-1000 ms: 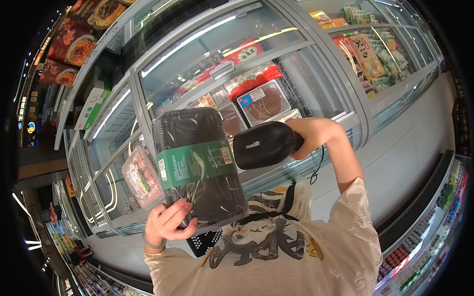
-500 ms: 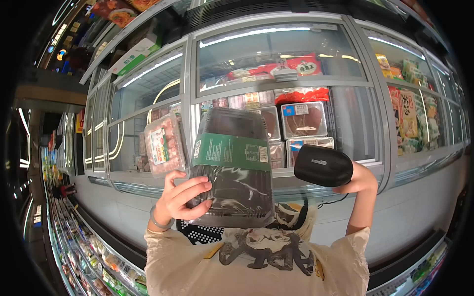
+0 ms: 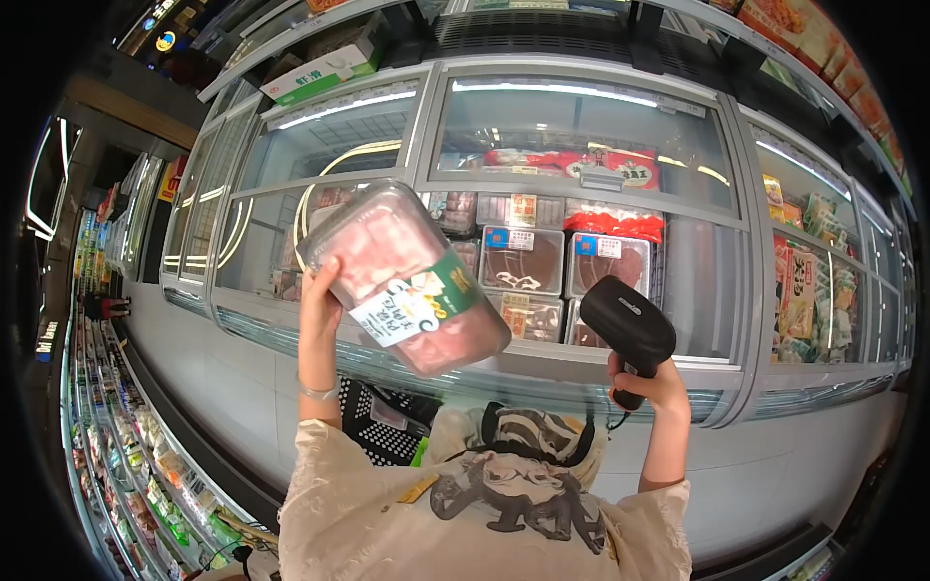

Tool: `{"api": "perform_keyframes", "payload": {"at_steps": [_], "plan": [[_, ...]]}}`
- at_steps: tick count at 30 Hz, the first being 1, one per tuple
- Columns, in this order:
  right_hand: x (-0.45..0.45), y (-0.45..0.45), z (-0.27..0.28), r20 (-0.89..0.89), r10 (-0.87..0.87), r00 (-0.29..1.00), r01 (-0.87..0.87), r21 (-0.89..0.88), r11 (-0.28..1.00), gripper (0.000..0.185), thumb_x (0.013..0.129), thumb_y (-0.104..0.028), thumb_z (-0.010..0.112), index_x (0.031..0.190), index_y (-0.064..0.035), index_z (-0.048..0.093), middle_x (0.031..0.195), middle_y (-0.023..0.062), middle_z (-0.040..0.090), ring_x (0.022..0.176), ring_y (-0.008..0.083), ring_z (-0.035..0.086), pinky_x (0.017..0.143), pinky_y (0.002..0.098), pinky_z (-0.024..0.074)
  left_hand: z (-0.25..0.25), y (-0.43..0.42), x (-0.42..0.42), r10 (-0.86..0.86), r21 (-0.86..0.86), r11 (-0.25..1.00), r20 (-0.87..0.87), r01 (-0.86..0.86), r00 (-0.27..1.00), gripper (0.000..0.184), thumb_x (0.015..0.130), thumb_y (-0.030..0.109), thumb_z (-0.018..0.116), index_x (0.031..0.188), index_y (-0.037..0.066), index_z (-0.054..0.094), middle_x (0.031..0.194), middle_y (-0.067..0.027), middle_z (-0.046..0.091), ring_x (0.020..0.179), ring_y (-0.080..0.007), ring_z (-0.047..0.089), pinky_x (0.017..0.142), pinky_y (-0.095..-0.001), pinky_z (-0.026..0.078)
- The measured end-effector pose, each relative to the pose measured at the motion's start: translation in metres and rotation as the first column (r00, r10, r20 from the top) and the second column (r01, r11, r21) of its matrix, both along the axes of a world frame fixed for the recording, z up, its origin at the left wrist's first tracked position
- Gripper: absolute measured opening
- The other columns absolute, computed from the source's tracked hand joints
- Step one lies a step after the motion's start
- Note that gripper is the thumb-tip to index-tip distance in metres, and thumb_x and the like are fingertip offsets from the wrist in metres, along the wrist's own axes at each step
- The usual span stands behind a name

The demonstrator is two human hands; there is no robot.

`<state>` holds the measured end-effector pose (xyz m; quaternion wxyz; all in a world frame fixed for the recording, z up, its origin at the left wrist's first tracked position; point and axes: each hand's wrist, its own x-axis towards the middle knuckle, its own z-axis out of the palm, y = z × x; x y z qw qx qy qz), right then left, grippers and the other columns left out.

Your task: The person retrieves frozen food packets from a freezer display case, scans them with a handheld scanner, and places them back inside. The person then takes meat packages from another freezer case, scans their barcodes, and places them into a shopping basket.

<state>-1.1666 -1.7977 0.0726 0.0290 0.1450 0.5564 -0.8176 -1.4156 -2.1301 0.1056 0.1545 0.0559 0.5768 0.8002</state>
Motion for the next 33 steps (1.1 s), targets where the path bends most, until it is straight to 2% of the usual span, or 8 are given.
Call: {"api": "perform_keyframes", "payload": {"at_steps": [2, 6, 16, 22, 25, 28, 29, 33], "plan": [[0.002, -0.002, -0.002, 0.026, -0.05, 0.998, 0.052, -0.075, 0.996, 0.052, 0.055, 0.01, 0.055, 0.105, -0.0005, 0.045, 0.072, 0.0084, 0.051, 0.058, 0.0138, 0.048, 0.052, 0.0254, 0.0405, -0.021, -0.033, -0.024, 0.09, 0.071, 0.992, 0.188, -0.105, 0.978, 0.037, 0.077, 0.023, 0.055, 0.104, -0.002, 0.047, 0.098, -0.011, 0.054, 0.086, -0.0187, 0.055, 0.075, -0.0304, 0.045], [-0.001, -0.008, -0.004, 0.039, -0.102, 0.994, 0.106, -0.114, 0.988, 0.05, 0.054, 0.01, 0.055, 0.102, -0.0008, 0.044, 0.071, 0.0093, 0.051, 0.057, 0.0144, 0.048, 0.051, 0.0251, 0.0397, -0.036, -0.092, -0.062, 0.195, 0.178, 0.958, 0.176, -0.226, 0.965, 0.039, 0.078, 0.027, 0.054, 0.104, -0.001, 0.047, 0.1, -0.0113, 0.054, 0.088, -0.0205, 0.054, 0.075, -0.0318, 0.045], [-0.073, -0.054, -0.015, 0.09, 0.055, 0.994, -0.018, -0.367, 0.93, 0.041, 0.061, -0.005, 0.057, 0.099, -0.0004, 0.044, 0.07, 0.0102, 0.051, 0.055, 0.0149, 0.049, 0.05, 0.0268, 0.0395, -0.085, -0.156, -0.149, 0.118, -0.161, 0.984, 0.306, -0.07, 0.945, 0.039, 0.074, 0.03, 0.06, 0.1, 0.002, 0.051, 0.095, -0.0078, 0.056, 0.084, -0.0166, 0.055, 0.071, -0.0275, 0.046], [-0.167, -0.119, -0.028, 0.117, 0.128, 0.985, -0.07, -0.409, 0.91, 0.039, 0.066, -0.003, 0.056, 0.103, -0.0031, 0.045, 0.094, 0.0124, 0.053, 0.087, 0.0193, 0.053, 0.07, 0.0304, 0.047, -0.094, -0.149, -0.196, 0.031, -0.268, 0.961, 0.356, 0.07, 0.934, 0.049, 0.071, 0.038, 0.061, 0.099, -0.001, 0.051, 0.093, -0.0087, 0.056, 0.08, -0.0157, 0.055, 0.067, -0.0254, 0.045], [-0.215, -0.155, -0.041, 0.026, 0.162, 0.986, -0.139, -0.397, 0.907, 0.038, 0.065, -0.004, 0.058, 0.101, -0.0033, 0.045, 0.098, 0.01, 0.051, 0.096, 0.0177, 0.049, 0.079, 0.032, 0.0434, -0.111, -0.153, -0.211, 0.028, -0.407, 0.91, 0.237, 0.074, 0.971, 0.054, 0.071, 0.043, 0.059, 0.1, -0.002, 0.049, 0.093, -0.0086, 0.056, 0.08, -0.014, 0.055, 0.063, -0.0234, 0.044], [-0.252, -0.183, -0.066, 0.037, 0.263, 0.964, -0.235, -0.342, 0.91, 0.037, 0.062, -0.006, 0.06, 0.097, -0.0043, 0.047, 0.082, 0.0018, 0.048, 0.079, 0.0114, 0.048, 0.065, 0.0255, 0.04, -0.107, -0.151, -0.186, -0.039, -0.25, 0.963, 0.252, 0.104, 0.967, 0.056, 0.074, 0.048, 0.053, 0.106, 0.003, 0.048, 0.098, -0.0059, 0.055, 0.079, -0.0128, 0.055, 0.064, -0.0233, 0.045], [-0.259, -0.193, -0.065, 0.03, 0.255, 0.967, -0.226, -0.366, 0.903, 0.035, 0.061, -0.006, 0.061, 0.093, -0.0052, 0.048, 0.079, 0.0003, 0.046, 0.071, 0.0104, 0.046, 0.059, 0.0241, 0.0366, -0.104, -0.155, -0.169, -0.021, -0.204, 0.973, 0.385, 0.107, 0.923, 0.055, 0.077, 0.047, 0.049, 0.11, 0.004, 0.046, 0.102, -0.0054, 0.054, 0.086, -0.013, 0.054, 0.069, -0.0235, 0.045], [-0.271, -0.213, -0.092, 0.153, 0.211, 0.965, -0.115, -0.479, 0.87, 0.033, 0.062, -0.004, 0.059, 0.094, -0.0046, 0.05, 0.083, 0.0037, 0.051, 0.071, 0.0136, 0.051, 0.065, 0.0272, 0.0399, -0.113, -0.156, -0.133, 0.07, -0.156, 0.988, 0.417, -0.004, 0.906, 0.05, 0.076, 0.038, 0.055, 0.111, 0.004, 0.045, 0.104, -0.0069, 0.053, 0.092, -0.014, 0.052, 0.073, -0.0243, 0.044]]}}
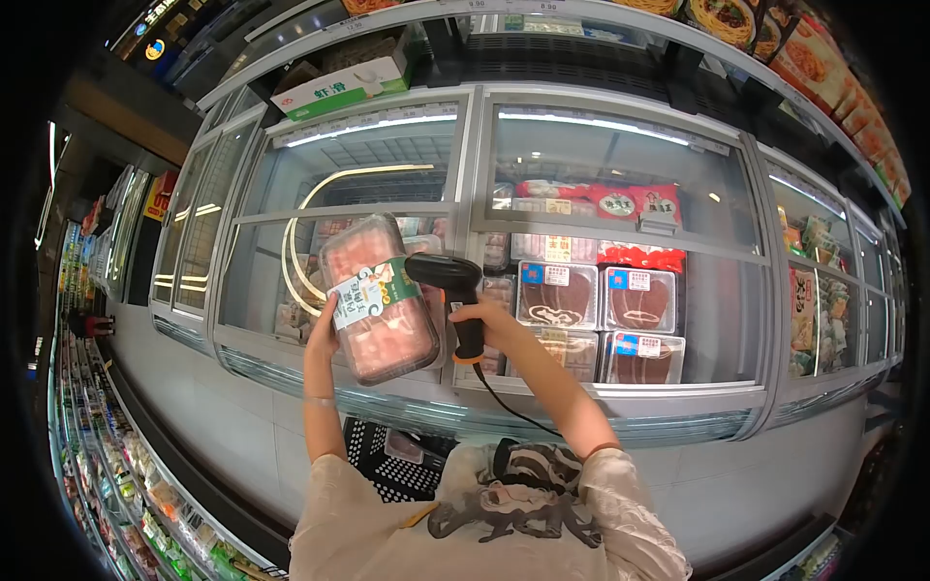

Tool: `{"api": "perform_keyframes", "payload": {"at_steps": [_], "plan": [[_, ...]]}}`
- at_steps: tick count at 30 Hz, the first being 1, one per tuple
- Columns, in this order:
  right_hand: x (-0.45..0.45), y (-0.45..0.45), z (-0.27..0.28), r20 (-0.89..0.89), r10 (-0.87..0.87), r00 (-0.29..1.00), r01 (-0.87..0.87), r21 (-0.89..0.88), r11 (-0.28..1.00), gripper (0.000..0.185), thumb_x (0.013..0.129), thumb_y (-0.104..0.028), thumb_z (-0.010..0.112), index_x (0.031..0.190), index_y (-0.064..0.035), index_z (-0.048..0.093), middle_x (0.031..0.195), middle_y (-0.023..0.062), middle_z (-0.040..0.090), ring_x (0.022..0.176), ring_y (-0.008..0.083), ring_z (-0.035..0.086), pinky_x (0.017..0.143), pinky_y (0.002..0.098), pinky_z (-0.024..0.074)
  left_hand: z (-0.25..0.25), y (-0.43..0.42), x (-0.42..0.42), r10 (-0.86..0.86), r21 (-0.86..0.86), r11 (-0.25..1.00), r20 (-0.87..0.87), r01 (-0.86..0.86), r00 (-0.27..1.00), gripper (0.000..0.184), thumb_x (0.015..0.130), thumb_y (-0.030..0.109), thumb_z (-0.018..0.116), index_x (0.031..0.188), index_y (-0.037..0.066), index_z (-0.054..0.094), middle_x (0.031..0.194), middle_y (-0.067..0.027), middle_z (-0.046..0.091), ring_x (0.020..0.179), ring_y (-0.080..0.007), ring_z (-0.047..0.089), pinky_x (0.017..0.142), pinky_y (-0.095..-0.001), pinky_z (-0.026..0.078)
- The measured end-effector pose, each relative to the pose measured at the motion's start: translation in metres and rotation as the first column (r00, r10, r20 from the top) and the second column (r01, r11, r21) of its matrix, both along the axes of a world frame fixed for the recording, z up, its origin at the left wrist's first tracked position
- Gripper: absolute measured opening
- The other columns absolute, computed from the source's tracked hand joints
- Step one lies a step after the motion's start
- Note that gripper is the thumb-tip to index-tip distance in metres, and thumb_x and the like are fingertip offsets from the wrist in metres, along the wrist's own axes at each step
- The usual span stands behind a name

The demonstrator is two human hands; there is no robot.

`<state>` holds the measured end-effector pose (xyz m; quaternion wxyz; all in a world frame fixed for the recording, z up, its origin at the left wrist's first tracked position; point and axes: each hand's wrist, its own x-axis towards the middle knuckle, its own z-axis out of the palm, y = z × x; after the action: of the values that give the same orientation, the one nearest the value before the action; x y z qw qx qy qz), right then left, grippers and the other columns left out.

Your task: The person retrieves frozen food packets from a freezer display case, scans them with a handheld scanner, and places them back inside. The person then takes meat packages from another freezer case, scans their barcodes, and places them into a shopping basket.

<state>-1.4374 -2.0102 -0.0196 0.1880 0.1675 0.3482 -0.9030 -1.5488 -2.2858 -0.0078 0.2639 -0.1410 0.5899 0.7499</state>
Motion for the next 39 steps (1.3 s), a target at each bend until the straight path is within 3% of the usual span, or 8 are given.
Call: {"api": "perform_keyframes", "payload": {"at_steps": [10, 15, 18, 21, 25, 27, 32, 39], "plan": [[0.013, -0.001, 0.008, -0.072, 0.022, 0.997, -0.042, -0.298, 0.954, 0.063, 0.054, 0.001, 0.049, 0.116, -0.0016, 0.038, 0.097, 0.0137, 0.051, 0.089, 0.0244, 0.052, 0.084, 0.0385, 0.04, -0.012, 0.0, 0.041, 0.019, 0.154, 0.988, 0.09, -0.033, 0.996, 0.047, 0.078, 0.033, 0.054, 0.113, 0.003, 0.042, 0.105, -0.0085, 0.052, 0.094, -0.0166, 0.051, 0.077, -0.0287, 0.044], [0.053, 0.0, 0.037, -0.139, 0.072, 0.988, -0.101, -0.212, 0.972, 0.068, 0.05, 0.004, 0.052, 0.117, -0.0021, 0.038, 0.107, 0.0115, 0.048, 0.099, 0.0237, 0.048, 0.086, 0.0362, 0.0378, -0.018, 0.001, 0.088, 0.022, 0.311, 0.948, 0.128, -0.061, 0.992, 0.048, 0.079, 0.034, 0.052, 0.114, 0.003, 0.041, 0.108, -0.0086, 0.051, 0.097, -0.0172, 0.05, 0.08, -0.0283, 0.043], [0.078, 0.0, 0.044, -0.194, 0.158, 0.968, -0.181, -0.111, 0.977, 0.066, 0.052, 0.003, 0.055, 0.116, -0.0024, 0.039, 0.111, 0.0093, 0.046, 0.103, 0.0212, 0.045, 0.088, 0.0344, 0.0347, -0.021, -0.001, 0.125, 0.081, 0.332, 0.936, 0.116, -0.115, 0.99, 0.048, 0.083, 0.034, 0.043, 0.118, 0.001, 0.036, 0.111, -0.0131, 0.048, 0.098, -0.0278, 0.05, 0.079, -0.0418, 0.044], [0.107, 0.003, 0.039, -0.191, 0.201, 0.961, -0.208, -0.019, 0.978, 0.064, 0.051, 0.004, 0.056, 0.113, -0.0024, 0.042, 0.106, 0.0086, 0.049, 0.101, 0.0212, 0.046, 0.087, 0.0338, 0.0352, -0.018, 0.002, 0.174, 0.232, 0.306, 0.923, 0.04, -0.233, 0.972, 0.049, 0.083, 0.034, 0.043, 0.118, 0.002, 0.035, 0.112, -0.0132, 0.047, 0.098, -0.0281, 0.05, 0.079, -0.0423, 0.044], [0.154, 0.017, 0.046, -0.097, 0.242, 0.965, -0.232, 0.104, 0.967, 0.064, 0.043, 0.003, 0.06, 0.105, -0.0009, 0.047, 0.096, 0.0075, 0.053, 0.092, 0.0204, 0.051, 0.078, 0.0304, 0.0398, -0.015, -0.002, 0.262, 0.241, 0.516, 0.842, -0.104, -0.154, 0.965, 0.055, 0.079, 0.032, 0.052, 0.119, 0.0, 0.033, 0.115, -0.0127, 0.045, 0.104, -0.0239, 0.045, 0.09, -0.0368, 0.036], [0.172, 0.024, 0.05, -0.188, 0.296, 0.936, -0.303, -0.01, 0.953, 0.066, 0.041, 0.003, 0.06, 0.106, -0.0002, 0.047, 0.098, 0.0075, 0.054, 0.09, 0.0194, 0.052, 0.074, 0.0284, 0.0415, -0.014, 0.001, 0.311, 0.252, 0.488, 0.857, -0.119, -0.164, 0.961, 0.061, 0.074, 0.031, 0.059, 0.119, -0.001, 0.034, 0.118, -0.0118, 0.043, 0.106, -0.022, 0.043, 0.091, -0.0346, 0.034], [0.221, 0.029, 0.063, -0.383, 0.503, 0.775, -0.486, 0.148, 0.862, 0.074, 0.041, 0.006, 0.064, 0.112, 0.0, 0.044, 0.108, 0.0086, 0.051, 0.103, 0.0204, 0.045, 0.088, 0.0314, 0.0328, -0.026, 0.029, 0.427, 0.511, 0.449, 0.781, -0.059, -0.434, 0.858, 0.072, 0.07, 0.034, 0.062, 0.121, -0.003, 0.027, 0.118, -0.0116, 0.041, 0.108, -0.0201, 0.041, 0.091, -0.0321, 0.034], [0.28, 0.013, 0.053, -0.182, 0.771, 0.61, -0.754, 0.167, 0.636, 0.064, 0.05, 0.002, 0.067, 0.11, -0.0009, 0.046, 0.106, 0.0065, 0.051, 0.098, 0.0172, 0.046, 0.087, 0.0303, 0.0317, -0.037, 0.03, 0.56, 0.716, 0.41, 0.65, -0.048, -0.64, 0.696, 0.062, 0.071, 0.03, 0.061, 0.117, -0.003, 0.035, 0.112, -0.013, 0.047, 0.102, -0.0238, 0.047, 0.087, -0.0349, 0.039]]}}
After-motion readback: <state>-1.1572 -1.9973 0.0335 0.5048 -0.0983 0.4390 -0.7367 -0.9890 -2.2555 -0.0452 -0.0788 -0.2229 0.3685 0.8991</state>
